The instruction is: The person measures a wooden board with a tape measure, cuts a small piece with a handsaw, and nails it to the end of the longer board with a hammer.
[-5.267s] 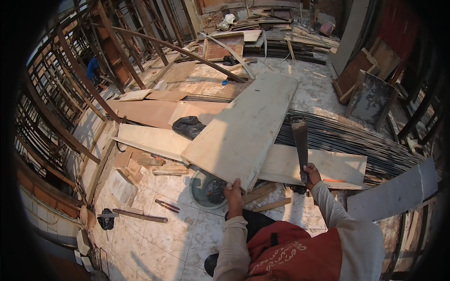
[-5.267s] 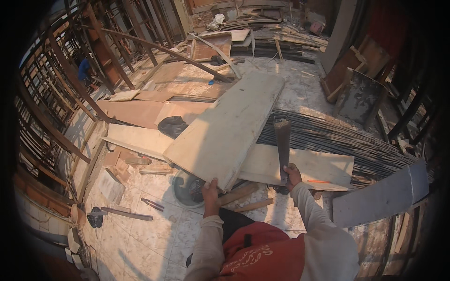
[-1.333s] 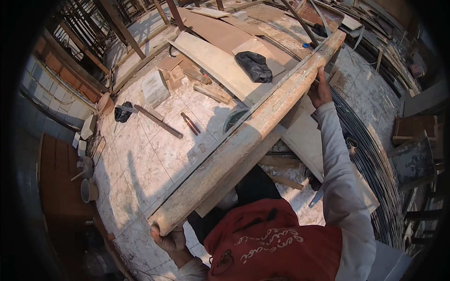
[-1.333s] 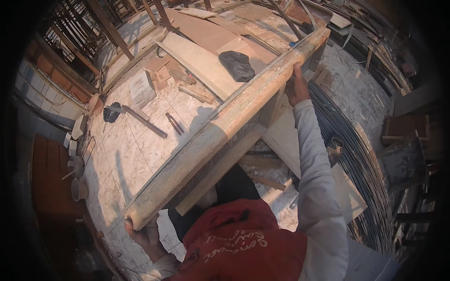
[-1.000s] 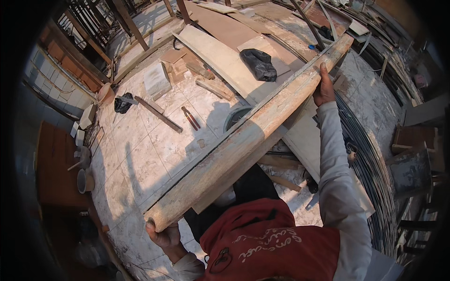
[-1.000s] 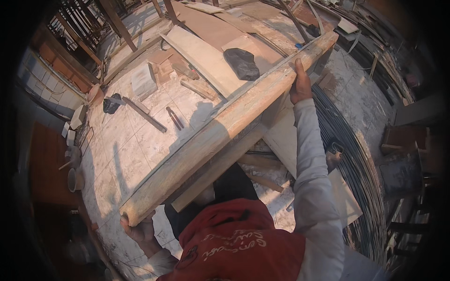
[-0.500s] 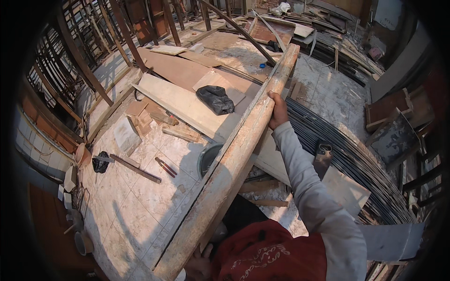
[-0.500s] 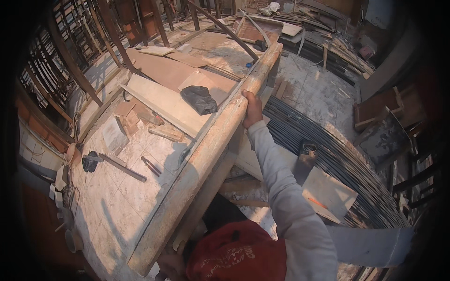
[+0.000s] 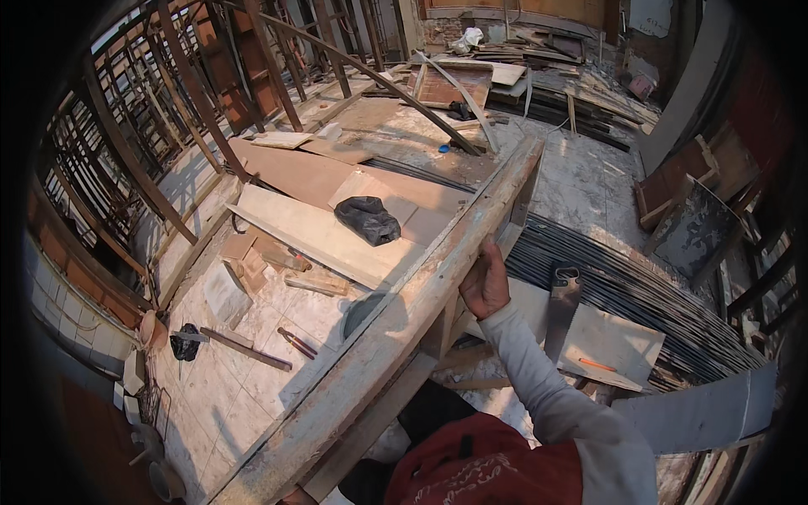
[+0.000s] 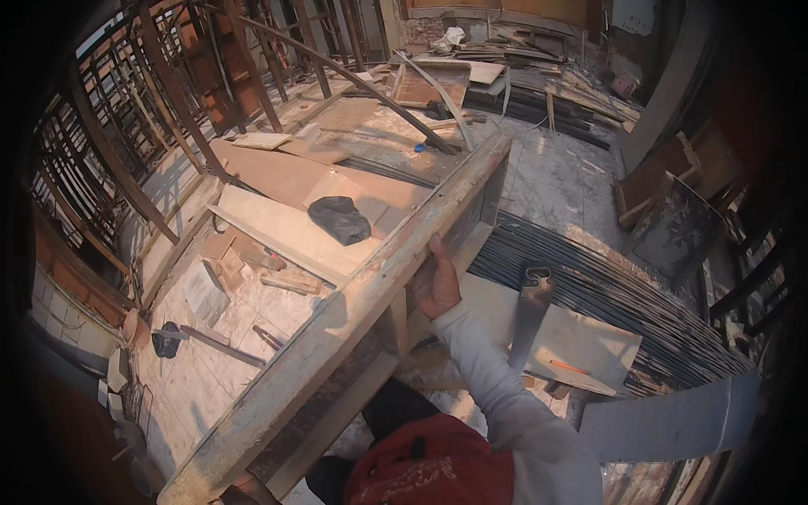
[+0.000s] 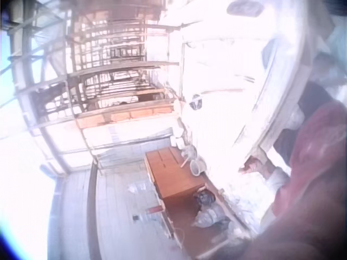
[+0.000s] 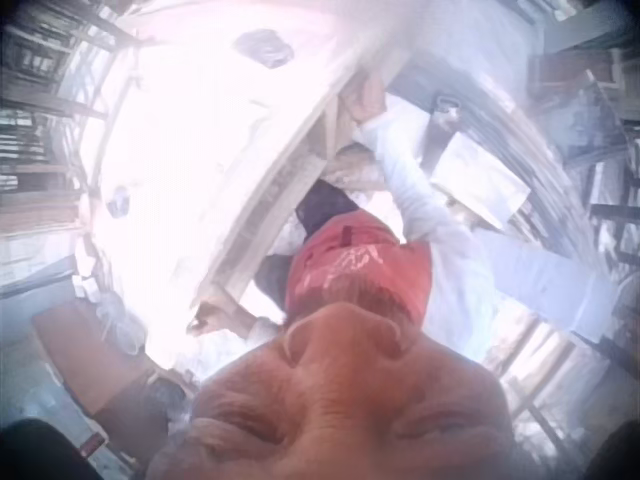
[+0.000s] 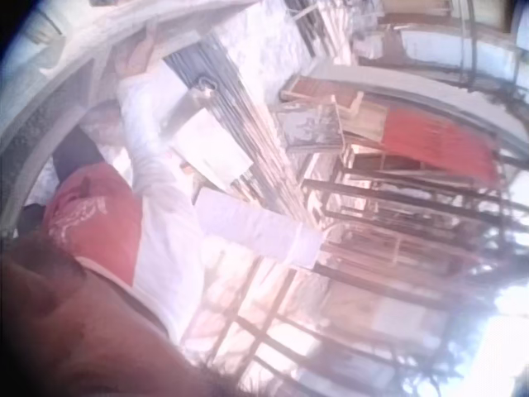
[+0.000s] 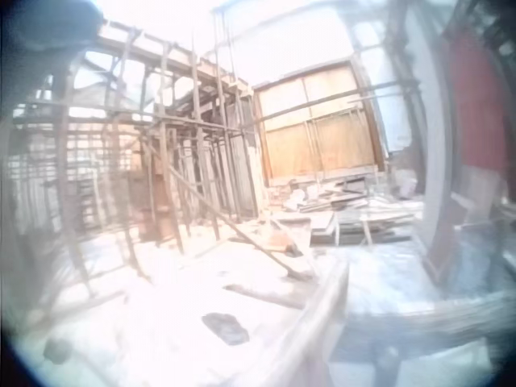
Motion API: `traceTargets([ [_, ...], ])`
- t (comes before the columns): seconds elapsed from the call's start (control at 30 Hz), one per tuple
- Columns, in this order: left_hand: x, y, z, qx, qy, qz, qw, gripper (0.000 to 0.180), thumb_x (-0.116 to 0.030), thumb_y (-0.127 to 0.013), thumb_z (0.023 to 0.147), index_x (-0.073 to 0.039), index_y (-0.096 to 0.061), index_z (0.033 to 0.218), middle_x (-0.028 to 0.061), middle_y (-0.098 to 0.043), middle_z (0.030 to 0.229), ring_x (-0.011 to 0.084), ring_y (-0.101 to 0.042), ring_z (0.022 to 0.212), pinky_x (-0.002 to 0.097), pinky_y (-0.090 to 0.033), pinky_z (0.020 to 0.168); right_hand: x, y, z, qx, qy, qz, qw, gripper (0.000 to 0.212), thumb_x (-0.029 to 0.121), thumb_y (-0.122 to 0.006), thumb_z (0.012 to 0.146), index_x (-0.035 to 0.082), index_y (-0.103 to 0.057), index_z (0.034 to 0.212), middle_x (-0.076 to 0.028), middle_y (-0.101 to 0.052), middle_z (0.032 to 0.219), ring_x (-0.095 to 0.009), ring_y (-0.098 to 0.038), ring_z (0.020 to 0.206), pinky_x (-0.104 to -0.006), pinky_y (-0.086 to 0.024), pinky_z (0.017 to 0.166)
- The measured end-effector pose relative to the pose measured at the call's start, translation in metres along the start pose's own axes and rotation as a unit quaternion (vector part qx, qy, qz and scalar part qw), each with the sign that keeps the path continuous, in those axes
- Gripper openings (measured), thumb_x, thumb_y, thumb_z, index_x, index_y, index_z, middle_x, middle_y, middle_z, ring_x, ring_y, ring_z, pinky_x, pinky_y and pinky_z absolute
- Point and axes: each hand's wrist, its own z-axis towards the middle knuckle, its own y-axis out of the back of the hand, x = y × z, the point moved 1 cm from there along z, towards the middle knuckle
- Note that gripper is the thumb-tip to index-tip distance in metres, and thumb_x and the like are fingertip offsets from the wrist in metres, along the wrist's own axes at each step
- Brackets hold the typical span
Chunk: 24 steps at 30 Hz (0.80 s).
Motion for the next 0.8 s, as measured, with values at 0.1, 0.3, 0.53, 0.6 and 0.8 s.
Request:
traceTargets([
  [0.1, -0.031, -0.020, 0.018, -0.002, -0.096, 0.027, 0.995, 0.071, -0.058, -0.076, 0.076, -0.003, -0.065, 0.119, 0.0190, -0.064, 0.127, 0.0326, -0.055, 0.124, 0.0497, -0.035, 0.114, -0.019, -0.006, -0.053, 0.004, -0.041, 0.036, 0.998, 0.064, 0.046, -0.067, 0.093, 0.009, -0.046, 0.140, -0.010, -0.058, 0.133, -0.028, -0.057, 0.123, -0.0469, -0.049, 0.104],
  [0.3, 0.065, -0.056, -0.039, -0.085, 0.016, 0.252, 0.964, 0.057, -0.045, -0.071, 0.086, 0.002, -0.063, 0.118, 0.0204, -0.066, 0.122, 0.0387, -0.061, 0.112, 0.0544, -0.052, 0.096, -0.101, -0.017, -0.153, 0.186, -0.193, 0.051, 0.962, 0.056, 0.036, -0.054, 0.102, 0.001, -0.041, 0.143, -0.021, -0.058, 0.131, -0.033, -0.064, 0.115, -0.0404, -0.061, 0.087],
  [0.53, 0.047, -0.022, -0.013, -0.209, -0.076, 0.258, 0.940, 0.069, -0.036, -0.063, 0.097, -0.004, -0.031, 0.150, 0.0183, -0.044, 0.144, 0.0326, -0.047, 0.132, 0.0486, -0.048, 0.106, -0.149, -0.100, -0.198, 0.339, -0.299, -0.038, 0.891, 0.050, 0.030, -0.056, 0.103, -0.004, -0.047, 0.139, -0.019, -0.057, 0.134, -0.027, -0.061, 0.119, -0.0383, -0.057, 0.095],
  [0.6, 0.003, 0.012, -0.007, -0.052, -0.267, 0.688, 0.673, 0.064, -0.020, -0.063, 0.093, 0.000, -0.035, 0.147, 0.0216, -0.045, 0.142, 0.0319, -0.051, 0.128, 0.0467, -0.047, 0.107, -0.159, -0.136, -0.205, 0.366, -0.273, -0.054, 0.888, 0.051, 0.032, -0.055, 0.103, -0.005, -0.048, 0.139, -0.018, -0.057, 0.133, -0.026, -0.061, 0.119, -0.0369, -0.057, 0.095],
  [0.8, -0.110, 0.008, 0.035, -0.092, -0.277, 0.279, 0.915, 0.059, -0.043, -0.068, 0.089, 0.004, -0.056, 0.124, 0.0230, -0.061, 0.124, 0.0390, -0.060, 0.113, 0.0596, -0.050, 0.097, -0.214, -0.196, -0.221, 0.532, -0.324, -0.070, 0.779, 0.056, 0.039, -0.052, 0.104, -0.004, -0.048, 0.140, -0.018, -0.060, 0.130, -0.025, -0.061, 0.117, -0.0347, -0.055, 0.094],
])
